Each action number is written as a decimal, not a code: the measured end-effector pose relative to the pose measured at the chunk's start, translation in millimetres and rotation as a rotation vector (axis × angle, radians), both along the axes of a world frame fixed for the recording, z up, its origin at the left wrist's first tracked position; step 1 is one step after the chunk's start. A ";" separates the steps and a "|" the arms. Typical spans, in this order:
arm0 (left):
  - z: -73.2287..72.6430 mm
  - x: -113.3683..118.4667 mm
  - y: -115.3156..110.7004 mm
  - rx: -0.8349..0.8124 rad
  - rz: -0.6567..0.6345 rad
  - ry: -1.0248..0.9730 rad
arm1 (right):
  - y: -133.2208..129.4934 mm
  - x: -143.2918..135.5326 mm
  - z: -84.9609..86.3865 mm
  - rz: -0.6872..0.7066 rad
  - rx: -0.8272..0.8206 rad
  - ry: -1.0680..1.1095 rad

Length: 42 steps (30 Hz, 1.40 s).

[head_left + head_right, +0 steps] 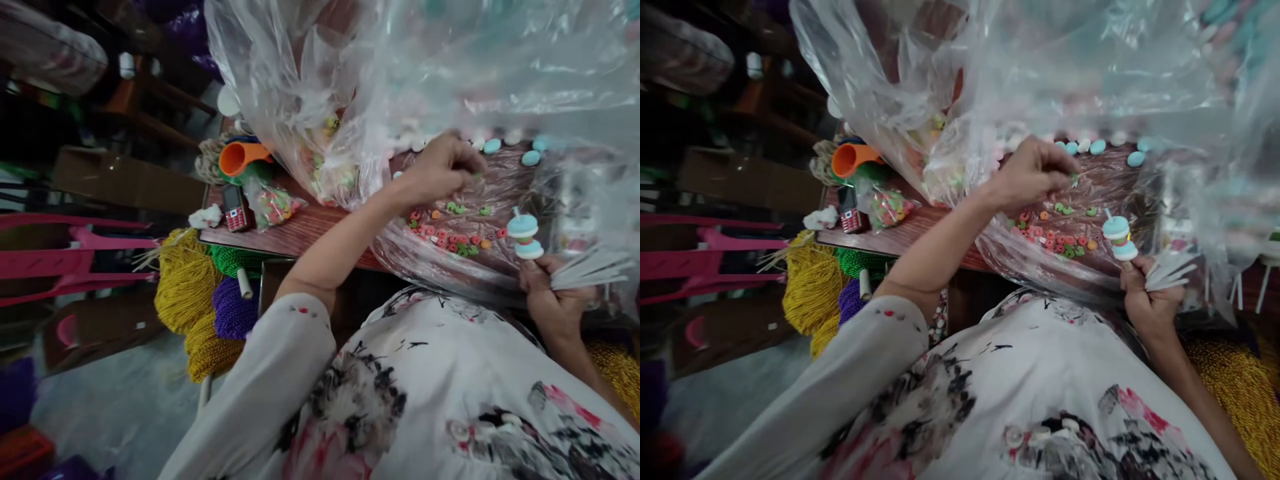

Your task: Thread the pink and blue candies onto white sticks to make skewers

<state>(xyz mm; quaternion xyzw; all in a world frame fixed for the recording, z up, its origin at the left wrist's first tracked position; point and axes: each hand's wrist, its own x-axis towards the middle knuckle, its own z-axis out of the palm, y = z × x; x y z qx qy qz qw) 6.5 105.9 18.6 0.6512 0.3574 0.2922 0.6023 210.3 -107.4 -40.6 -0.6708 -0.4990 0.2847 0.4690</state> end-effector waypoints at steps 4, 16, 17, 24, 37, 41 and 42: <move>-11.3 -9.8 -57.4 -0.027 0.128 -0.124 | 9.3 -4.4 -0.3 0.113 0.072 -0.212; -49.7 -2.7 -111.3 0.408 0.336 -0.177 | 5.7 -1.1 -2.4 0.225 0.073 -0.378; -51.6 -1.9 -112.6 0.391 0.350 -0.190 | 4.6 -1.3 -3.4 0.214 0.073 -0.357; -53.9 8.6 -111.7 0.427 0.379 -0.166 | 1.9 -6.8 -6.3 0.156 0.049 -0.121; 32.1 23.3 84.6 0.244 0.040 0.129 | 12.0 -6.3 -14.8 -0.069 -0.047 0.241; 36.0 30.6 98.8 0.361 0.031 0.163 | 8.3 -5.7 -22.1 -0.092 -0.042 0.280; 30.1 33.4 95.1 0.336 0.075 0.191 | 7.8 -5.6 -23.3 -0.097 -0.042 0.282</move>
